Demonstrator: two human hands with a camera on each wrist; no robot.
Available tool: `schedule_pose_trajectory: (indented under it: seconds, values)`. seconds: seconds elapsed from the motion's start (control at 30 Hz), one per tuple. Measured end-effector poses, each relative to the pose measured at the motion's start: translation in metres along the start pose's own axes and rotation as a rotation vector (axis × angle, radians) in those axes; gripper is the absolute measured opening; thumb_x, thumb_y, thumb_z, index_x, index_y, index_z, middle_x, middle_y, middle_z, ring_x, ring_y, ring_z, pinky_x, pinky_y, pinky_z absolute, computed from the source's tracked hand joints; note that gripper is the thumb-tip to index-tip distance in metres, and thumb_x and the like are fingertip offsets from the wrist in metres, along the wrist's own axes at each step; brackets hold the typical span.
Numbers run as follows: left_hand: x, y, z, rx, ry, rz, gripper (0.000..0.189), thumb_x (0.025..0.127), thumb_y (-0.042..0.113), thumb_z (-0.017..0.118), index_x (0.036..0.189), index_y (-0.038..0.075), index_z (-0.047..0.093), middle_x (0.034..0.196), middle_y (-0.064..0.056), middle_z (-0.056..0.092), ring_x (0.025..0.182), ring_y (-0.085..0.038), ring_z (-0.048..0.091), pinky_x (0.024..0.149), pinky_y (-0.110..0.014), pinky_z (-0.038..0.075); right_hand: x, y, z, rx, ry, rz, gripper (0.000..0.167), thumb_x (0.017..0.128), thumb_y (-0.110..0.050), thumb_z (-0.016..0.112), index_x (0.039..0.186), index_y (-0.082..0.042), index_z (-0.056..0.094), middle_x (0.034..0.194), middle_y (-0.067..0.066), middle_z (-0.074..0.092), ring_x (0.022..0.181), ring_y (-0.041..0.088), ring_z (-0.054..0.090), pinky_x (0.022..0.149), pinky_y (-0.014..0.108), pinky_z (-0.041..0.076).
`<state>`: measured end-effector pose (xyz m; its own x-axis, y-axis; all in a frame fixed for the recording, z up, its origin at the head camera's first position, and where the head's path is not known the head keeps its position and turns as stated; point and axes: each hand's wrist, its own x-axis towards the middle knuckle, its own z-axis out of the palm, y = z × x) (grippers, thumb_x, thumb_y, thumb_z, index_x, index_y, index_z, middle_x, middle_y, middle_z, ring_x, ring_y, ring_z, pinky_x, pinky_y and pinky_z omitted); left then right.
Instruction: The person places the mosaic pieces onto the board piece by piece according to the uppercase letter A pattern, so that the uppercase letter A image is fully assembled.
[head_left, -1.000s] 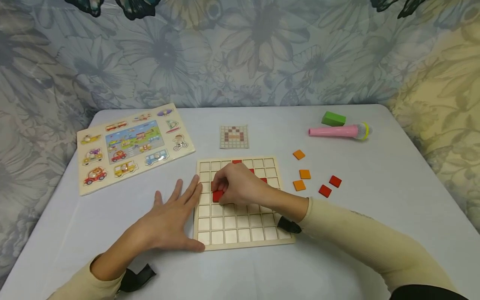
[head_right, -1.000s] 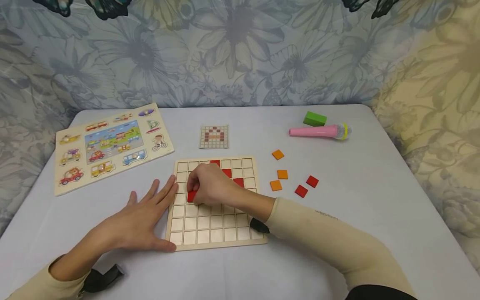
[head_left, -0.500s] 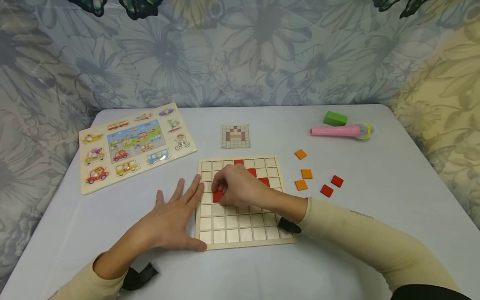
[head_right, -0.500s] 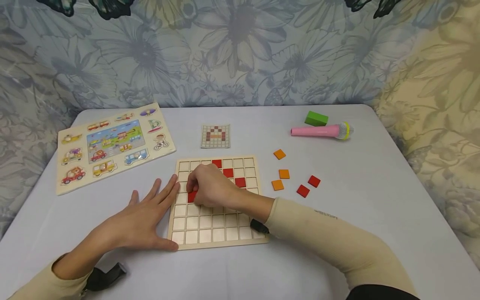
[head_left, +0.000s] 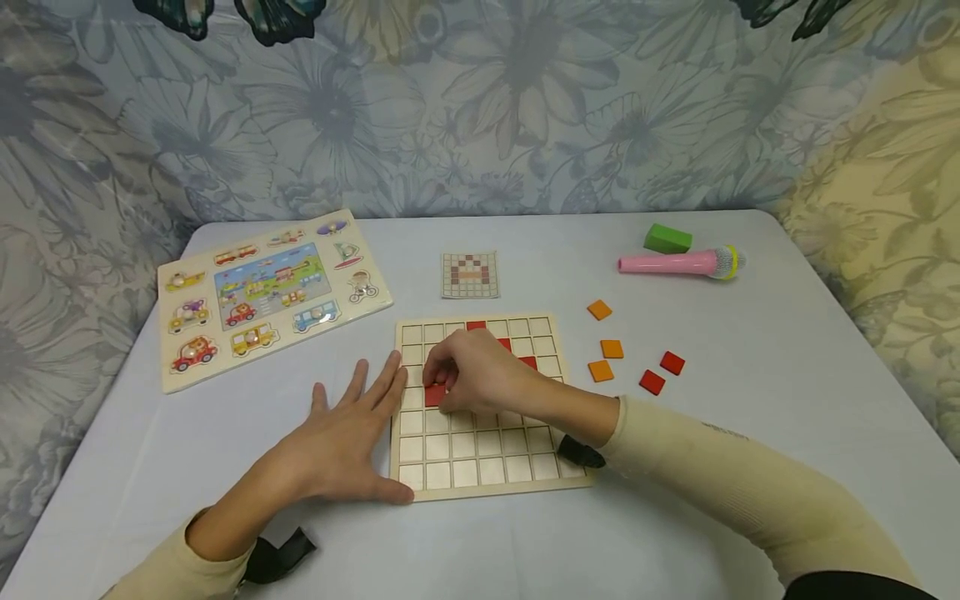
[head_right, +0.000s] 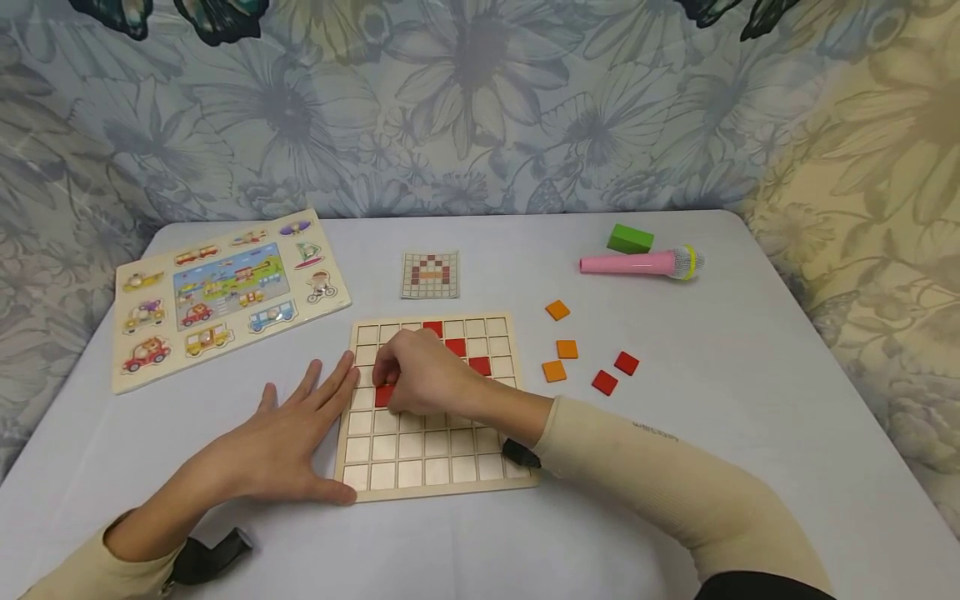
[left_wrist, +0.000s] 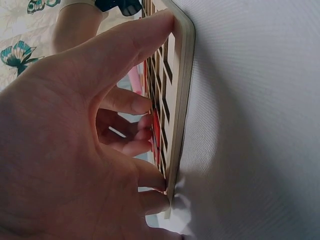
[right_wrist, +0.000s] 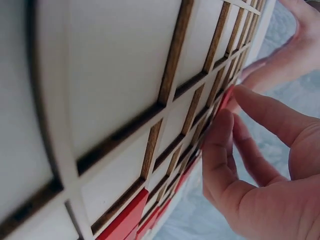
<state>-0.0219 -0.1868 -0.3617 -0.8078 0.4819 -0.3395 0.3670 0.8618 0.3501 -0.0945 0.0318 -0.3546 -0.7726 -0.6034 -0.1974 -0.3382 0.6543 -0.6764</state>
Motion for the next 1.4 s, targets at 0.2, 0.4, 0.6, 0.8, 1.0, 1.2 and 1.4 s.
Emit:
schedule_pose_trajectory:
  seconds: [0.2, 0.4, 0.6, 0.8, 1.0, 1.2, 1.4]
  values:
    - [0.001, -0.001, 0.001, -0.001, -0.005, -0.011, 0.137, 0.068, 0.070, 0.085, 0.168, 0.008, 0.014, 0.177, -0.004, -0.005, 0.160, -0.049, 0.004, 0.105, -0.091, 0.009, -0.010, 0.002, -0.008, 0.015, 0.011, -0.008, 0.025, 0.074, 0.001, 0.087, 0.094, -0.014, 0.080, 0.087, -0.001, 0.076, 0.076, 0.009, 0.064, 0.072, 0.023, 0.055]
    - [0.001, -0.001, 0.002, -0.008, 0.000, -0.014, 0.138, 0.067, 0.070, 0.086, 0.168, 0.009, 0.014, 0.177, -0.004, -0.004, 0.160, -0.049, 0.004, 0.105, -0.091, 0.010, -0.031, 0.009, -0.019, 0.060, 0.036, -0.001, 0.021, 0.081, -0.002, 0.082, 0.097, -0.014, 0.080, 0.094, -0.001, 0.076, 0.082, 0.010, 0.066, 0.075, 0.025, 0.057]
    - [0.001, -0.001, 0.003, -0.006, 0.006, -0.005, 0.139, 0.067, 0.072, 0.085, 0.168, 0.007, 0.014, 0.177, -0.006, -0.003, 0.159, -0.050, 0.007, 0.104, -0.092, 0.010, -0.057, 0.023, -0.033, 0.091, 0.116, 0.016, 0.018, 0.085, -0.003, 0.080, 0.100, -0.014, 0.080, 0.098, 0.001, 0.076, 0.085, 0.012, 0.065, 0.077, 0.028, 0.058]
    - [0.001, -0.001, 0.002, -0.013, 0.006, 0.005, 0.140, 0.067, 0.073, 0.084, 0.168, 0.007, 0.014, 0.177, -0.007, -0.002, 0.159, -0.051, 0.007, 0.102, -0.093, 0.011, -0.085, 0.039, -0.051, 0.132, 0.186, 0.079, 0.022, 0.084, -0.003, 0.082, 0.103, -0.013, 0.080, 0.100, 0.005, 0.075, 0.091, 0.018, 0.066, 0.081, 0.032, 0.061]
    - [0.001, -0.001, 0.002, -0.025, 0.002, 0.005, 0.139, 0.067, 0.073, 0.085, 0.168, 0.007, 0.014, 0.177, -0.006, -0.003, 0.159, -0.051, 0.006, 0.103, -0.093, 0.010, -0.115, 0.057, -0.070, 0.101, 0.278, 0.129, 0.022, 0.085, -0.005, 0.082, 0.106, -0.013, 0.080, 0.104, 0.005, 0.075, 0.094, 0.019, 0.066, 0.082, 0.027, 0.060]
    - [0.001, -0.001, 0.003, -0.028, -0.001, -0.002, 0.138, 0.068, 0.070, 0.086, 0.168, 0.008, 0.014, 0.177, -0.005, -0.003, 0.160, -0.049, 0.004, 0.104, -0.092, 0.009, -0.141, 0.083, -0.086, 0.030, 0.350, 0.211, 0.023, 0.087, -0.006, 0.082, 0.109, -0.012, 0.079, 0.106, 0.005, 0.077, 0.092, 0.014, 0.068, 0.076, 0.022, 0.060]
    - [0.001, -0.001, 0.003, -0.025, 0.001, -0.009, 0.138, 0.068, 0.069, 0.086, 0.168, 0.008, 0.014, 0.177, -0.005, -0.004, 0.160, -0.048, 0.004, 0.104, -0.092, 0.009, -0.159, 0.108, -0.101, -0.053, 0.367, 0.316, 0.025, 0.088, -0.018, 0.084, 0.113, -0.016, 0.079, 0.110, 0.004, 0.077, 0.090, 0.006, 0.068, 0.073, 0.022, 0.056]
